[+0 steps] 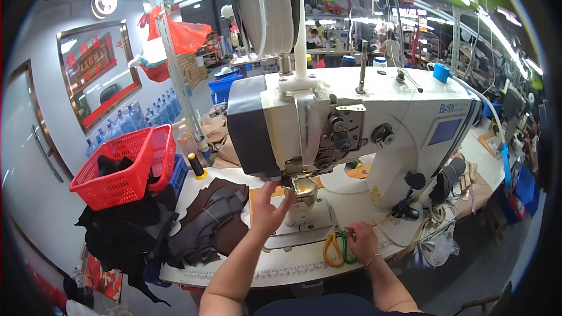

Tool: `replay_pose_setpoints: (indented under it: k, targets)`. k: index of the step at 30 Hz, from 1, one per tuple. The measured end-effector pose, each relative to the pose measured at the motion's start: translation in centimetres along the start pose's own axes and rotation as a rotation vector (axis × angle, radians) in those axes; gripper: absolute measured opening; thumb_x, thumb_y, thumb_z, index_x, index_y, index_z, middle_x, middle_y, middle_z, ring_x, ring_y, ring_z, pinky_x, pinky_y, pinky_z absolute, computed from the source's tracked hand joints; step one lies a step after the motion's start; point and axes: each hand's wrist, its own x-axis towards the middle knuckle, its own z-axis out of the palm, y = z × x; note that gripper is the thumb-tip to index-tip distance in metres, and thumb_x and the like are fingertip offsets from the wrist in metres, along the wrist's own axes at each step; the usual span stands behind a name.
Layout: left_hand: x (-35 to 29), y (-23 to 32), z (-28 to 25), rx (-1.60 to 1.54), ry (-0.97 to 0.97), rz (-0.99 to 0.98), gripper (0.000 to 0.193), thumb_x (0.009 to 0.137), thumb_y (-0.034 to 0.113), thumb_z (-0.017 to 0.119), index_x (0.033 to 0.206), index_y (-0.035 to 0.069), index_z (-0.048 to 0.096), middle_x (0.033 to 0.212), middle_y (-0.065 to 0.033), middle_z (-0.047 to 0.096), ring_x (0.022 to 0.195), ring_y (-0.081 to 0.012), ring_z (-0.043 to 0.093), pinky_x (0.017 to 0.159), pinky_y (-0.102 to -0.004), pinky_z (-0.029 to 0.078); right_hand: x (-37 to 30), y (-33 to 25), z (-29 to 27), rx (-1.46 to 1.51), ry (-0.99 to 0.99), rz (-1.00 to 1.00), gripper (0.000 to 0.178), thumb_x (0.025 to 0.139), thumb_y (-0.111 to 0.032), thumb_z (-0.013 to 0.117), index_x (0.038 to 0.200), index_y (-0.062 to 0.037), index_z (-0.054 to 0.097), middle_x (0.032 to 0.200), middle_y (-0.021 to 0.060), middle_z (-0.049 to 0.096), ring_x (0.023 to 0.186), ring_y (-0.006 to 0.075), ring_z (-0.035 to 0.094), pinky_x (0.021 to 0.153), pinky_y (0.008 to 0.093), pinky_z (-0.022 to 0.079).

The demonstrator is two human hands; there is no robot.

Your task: Sewing shoe upper components using an industrial sewing machine.

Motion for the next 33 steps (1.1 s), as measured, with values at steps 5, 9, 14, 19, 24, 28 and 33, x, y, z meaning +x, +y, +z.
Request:
replay_pose_setpoints:
  k: [5,9,14,19,24,28,33]
  targets:
    - [1.4,-0.7,1.4,-0.004,0.220,0.130,0.022,0.079,0.016,0.070,0.092,-0.001,0.062,0.070,-0.0055,0.060,0.067,-0.0123,0.058,0.063,-0.0261,0.046,-0.5,0.0,-0.2,0.034,0.049,0.061,0.011,0.075,-0.010,0.062,0.086,-0.0077,0.060,0.083,0.0098,0.060,0.079,0.0317,0.056,0.069,0.0395,0.046]
    - [4.0,-4.0,-1.3,-0.468,-0.012,-0.189,0.015,0.077,0.010,0.067,0.089,0.001,0.065,0.084,-0.0097,0.066,0.076,-0.0100,0.059,0.065,-0.0275,0.047,-0.5,-0.3,-0.7,0.050,0.051,0.024,0.009,0.076,-0.010,0.063,0.084,-0.0081,0.061,0.082,0.0095,0.061,0.079,0.0312,0.056,0.069,0.0392,0.047]
    - [2.8,-2.1,1.2,0.063,0.361,0.228,0.027,0.067,0.010,0.077,0.091,0.004,0.067,0.098,-0.0103,0.061,0.098,-0.0290,0.055,0.084,-0.0357,0.043,-0.5,-0.4,-0.9,0.047,0.057,0.066,0.008,0.076,-0.011,0.063,0.083,-0.0087,0.061,0.082,0.0091,0.061,0.079,0.0310,0.056,0.069,0.0393,0.046]
    - [1.8,0.1,4.6,0.249,0.318,0.213,0.024,0.064,0.008,0.077,0.085,0.003,0.065,0.101,-0.0112,0.059,0.102,-0.0316,0.050,0.087,-0.0384,0.040,-0.4,-0.5,-0.9,0.057,0.035,0.037,0.007,0.077,-0.012,0.063,0.083,-0.0088,0.061,0.081,0.0090,0.061,0.078,0.0308,0.056,0.068,0.0397,0.046]
    - [1.6,-0.1,4.7,0.085,0.405,0.191,0.014,0.068,-0.001,0.071,0.077,0.004,0.062,0.093,-0.0094,0.059,0.094,-0.0282,0.051,0.082,-0.0384,0.040,-0.7,-0.4,-0.7,0.072,0.044,0.043,0.008,0.076,-0.011,0.064,0.082,-0.0087,0.061,0.079,0.0093,0.060,0.077,0.0313,0.056,0.067,0.0398,0.046]
    - [0.7,0.9,3.4,0.286,0.441,0.370,0.012,0.070,0.001,0.071,0.077,0.004,0.063,0.094,-0.0090,0.059,0.094,-0.0304,0.050,0.082,-0.0384,0.040,-0.7,0.0,-0.7,0.181,0.054,0.059,0.006,0.076,-0.009,0.065,0.080,-0.0076,0.061,0.074,0.0090,0.059,0.073,0.0294,0.056,0.066,0.0385,0.047]
    - [-4.0,-0.3,1.0,0.277,0.062,0.578,0.013,0.072,0.001,0.069,0.083,0.008,0.066,0.100,-0.0060,0.065,0.089,-0.0247,0.059,0.078,-0.0338,0.045,3.6,-3.7,-2.8,0.346,0.056,0.094,0.009,0.081,-0.014,0.065,0.085,-0.0052,0.063,0.076,0.0102,0.062,0.064,0.0203,0.058,0.059,0.0313,0.046]
